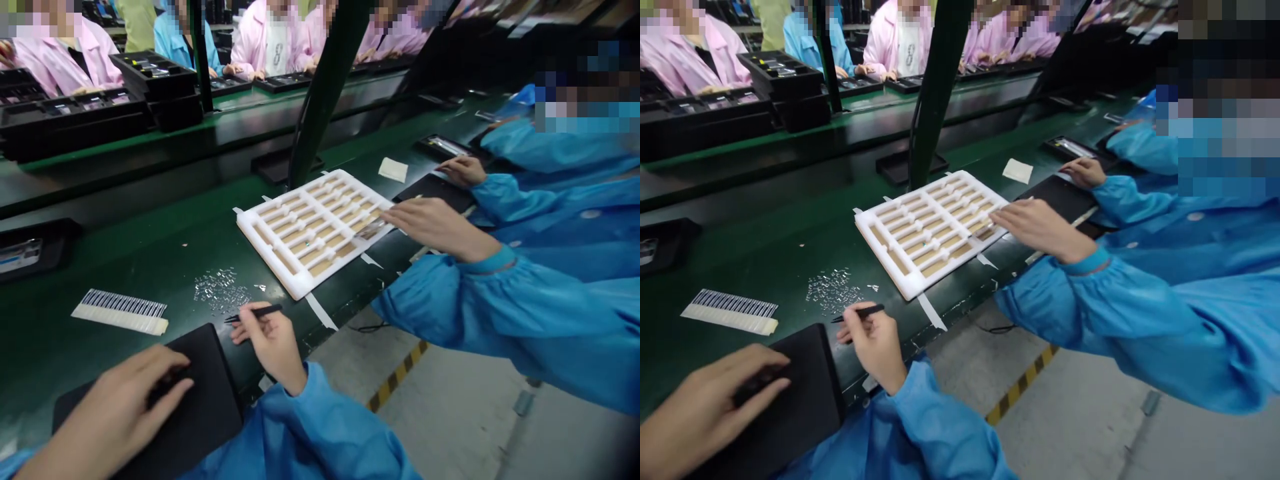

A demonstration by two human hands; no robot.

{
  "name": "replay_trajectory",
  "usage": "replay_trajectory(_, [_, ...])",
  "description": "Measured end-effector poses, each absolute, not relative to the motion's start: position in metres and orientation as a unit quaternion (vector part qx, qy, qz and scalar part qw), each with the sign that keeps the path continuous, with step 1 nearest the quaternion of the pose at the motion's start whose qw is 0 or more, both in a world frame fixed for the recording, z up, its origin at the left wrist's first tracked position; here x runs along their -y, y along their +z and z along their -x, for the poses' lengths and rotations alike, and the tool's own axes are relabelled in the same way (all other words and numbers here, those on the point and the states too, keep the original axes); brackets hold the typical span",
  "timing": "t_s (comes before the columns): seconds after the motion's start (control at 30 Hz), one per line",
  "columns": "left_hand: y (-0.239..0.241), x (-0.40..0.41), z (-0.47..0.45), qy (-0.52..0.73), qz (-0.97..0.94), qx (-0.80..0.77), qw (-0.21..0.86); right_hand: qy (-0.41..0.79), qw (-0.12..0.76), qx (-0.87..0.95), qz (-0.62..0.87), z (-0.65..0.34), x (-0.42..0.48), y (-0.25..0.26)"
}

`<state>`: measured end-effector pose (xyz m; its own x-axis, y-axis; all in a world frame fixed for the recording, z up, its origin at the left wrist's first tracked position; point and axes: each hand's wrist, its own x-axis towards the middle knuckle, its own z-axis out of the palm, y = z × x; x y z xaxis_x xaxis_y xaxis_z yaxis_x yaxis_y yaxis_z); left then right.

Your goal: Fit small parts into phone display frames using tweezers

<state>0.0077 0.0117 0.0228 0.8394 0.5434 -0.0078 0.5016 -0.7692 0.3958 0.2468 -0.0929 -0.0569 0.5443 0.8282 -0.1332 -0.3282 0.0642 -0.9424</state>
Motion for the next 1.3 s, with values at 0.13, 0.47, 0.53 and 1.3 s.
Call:
replay_trajectory(0.13, [0.005, 0.001, -0.056, -0.018, -0.957, -0.234, 0.169, 0.420, 0.670, 0.245, 0.561, -0.235, 0.089, -0.060])
replay_trajectory(0.47, [-0.015, 0.004, -0.059, 0.098, -0.968, -0.192, 0.132, 0.248, 0.610, 0.343, 0.670, -0.226, 0.085, -0.057])
replay_trajectory(0.53, [-0.015, 0.005, -0.060, 0.103, -0.968, -0.187, 0.129, 0.244, 0.607, 0.335, 0.678, -0.225, 0.083, -0.059])
replay_trajectory(1.3, [-0.015, 0.005, -0.063, 0.126, -0.971, -0.179, 0.094, 0.299, 0.616, 0.312, 0.658, -0.225, 0.076, -0.057])
